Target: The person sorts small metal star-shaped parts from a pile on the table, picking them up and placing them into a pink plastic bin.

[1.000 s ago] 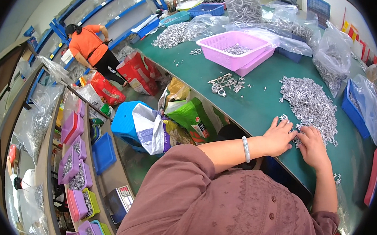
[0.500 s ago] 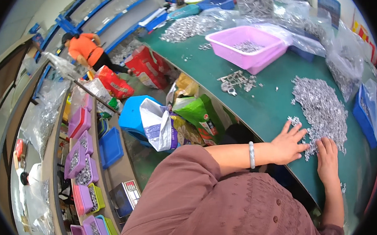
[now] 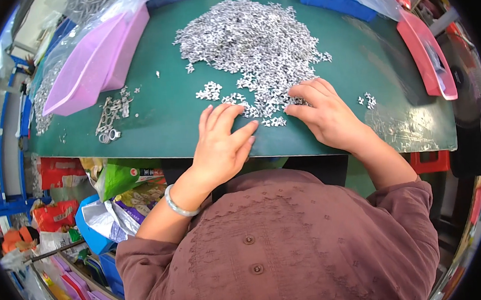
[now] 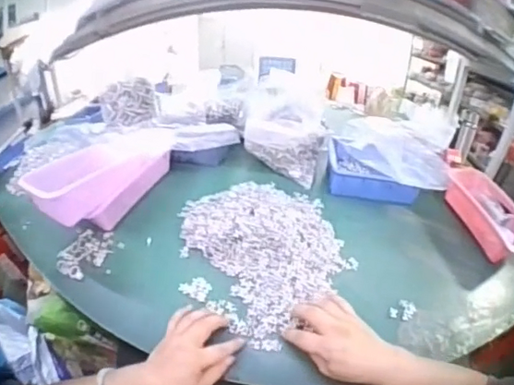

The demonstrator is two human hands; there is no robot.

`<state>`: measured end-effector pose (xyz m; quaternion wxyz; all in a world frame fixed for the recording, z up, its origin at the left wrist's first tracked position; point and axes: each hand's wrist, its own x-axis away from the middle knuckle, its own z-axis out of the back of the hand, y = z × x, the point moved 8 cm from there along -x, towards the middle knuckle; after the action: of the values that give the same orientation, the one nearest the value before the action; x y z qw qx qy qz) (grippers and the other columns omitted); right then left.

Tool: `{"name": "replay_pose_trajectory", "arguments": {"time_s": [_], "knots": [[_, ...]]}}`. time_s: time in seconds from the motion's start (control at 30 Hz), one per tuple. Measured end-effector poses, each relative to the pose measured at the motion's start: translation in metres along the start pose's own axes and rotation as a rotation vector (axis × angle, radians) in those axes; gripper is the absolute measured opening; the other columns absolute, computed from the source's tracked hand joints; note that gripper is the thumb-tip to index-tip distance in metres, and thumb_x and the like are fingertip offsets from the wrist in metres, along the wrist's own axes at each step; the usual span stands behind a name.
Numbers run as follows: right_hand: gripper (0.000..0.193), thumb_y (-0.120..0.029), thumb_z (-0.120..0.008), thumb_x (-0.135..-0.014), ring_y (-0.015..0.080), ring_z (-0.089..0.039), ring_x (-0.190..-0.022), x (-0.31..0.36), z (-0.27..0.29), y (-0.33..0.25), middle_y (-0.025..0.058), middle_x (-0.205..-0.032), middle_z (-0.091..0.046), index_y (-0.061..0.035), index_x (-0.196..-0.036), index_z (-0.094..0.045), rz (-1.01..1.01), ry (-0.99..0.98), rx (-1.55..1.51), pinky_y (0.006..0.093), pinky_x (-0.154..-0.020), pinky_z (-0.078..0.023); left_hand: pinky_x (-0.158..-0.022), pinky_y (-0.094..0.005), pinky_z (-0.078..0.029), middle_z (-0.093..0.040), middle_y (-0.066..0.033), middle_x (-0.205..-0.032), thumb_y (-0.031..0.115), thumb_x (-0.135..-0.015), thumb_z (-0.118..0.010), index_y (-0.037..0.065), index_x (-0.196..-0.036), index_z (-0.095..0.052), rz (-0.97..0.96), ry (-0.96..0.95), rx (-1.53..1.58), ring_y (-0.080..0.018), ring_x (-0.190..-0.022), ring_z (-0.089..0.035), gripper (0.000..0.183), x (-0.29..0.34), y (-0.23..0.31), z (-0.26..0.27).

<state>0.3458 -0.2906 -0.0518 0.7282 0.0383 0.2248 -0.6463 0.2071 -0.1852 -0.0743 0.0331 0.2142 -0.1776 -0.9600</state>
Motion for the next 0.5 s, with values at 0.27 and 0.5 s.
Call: {"name": "replay_pose_trajectory", "arguments": {"time_s": [0.27,0.5], "knots": [[0.024,-0.010,-0.060,-0.083,0.0318,-0.051,-0.122,0.003,-0.005,-0.011,0.0134,-0.125,-0.059,-0.0045,-0.104,-0.069,-0.076,-0.047,0.071,0.0495,-0.104,-0.037,-0.109,-0.0541,-0.030,-0.055,-0.0130,-0.132,0.015,-0.084,-0.070,0.007,-0.124,-0.064,0.015,-0.066,-0.044,-0.0354,-0.125,-0.048,0.041,-0.006,0.002,0.000],[0.020,-0.009,-0.062,-0.081,0.0334,-0.050,-0.123,0.009,-0.007,-0.016,0.0137,-0.126,-0.059,-0.0050,-0.099,-0.070,-0.110,0.017,0.072,0.0507,-0.104,-0.037,-0.109,-0.0545,-0.031,-0.055,-0.0156,-0.130,0.014,-0.083,-0.071,0.010,-0.116,-0.069,-0.037,-0.070,-0.013,-0.0374,-0.125,-0.049,0.033,-0.013,0.013,-0.002]]}}
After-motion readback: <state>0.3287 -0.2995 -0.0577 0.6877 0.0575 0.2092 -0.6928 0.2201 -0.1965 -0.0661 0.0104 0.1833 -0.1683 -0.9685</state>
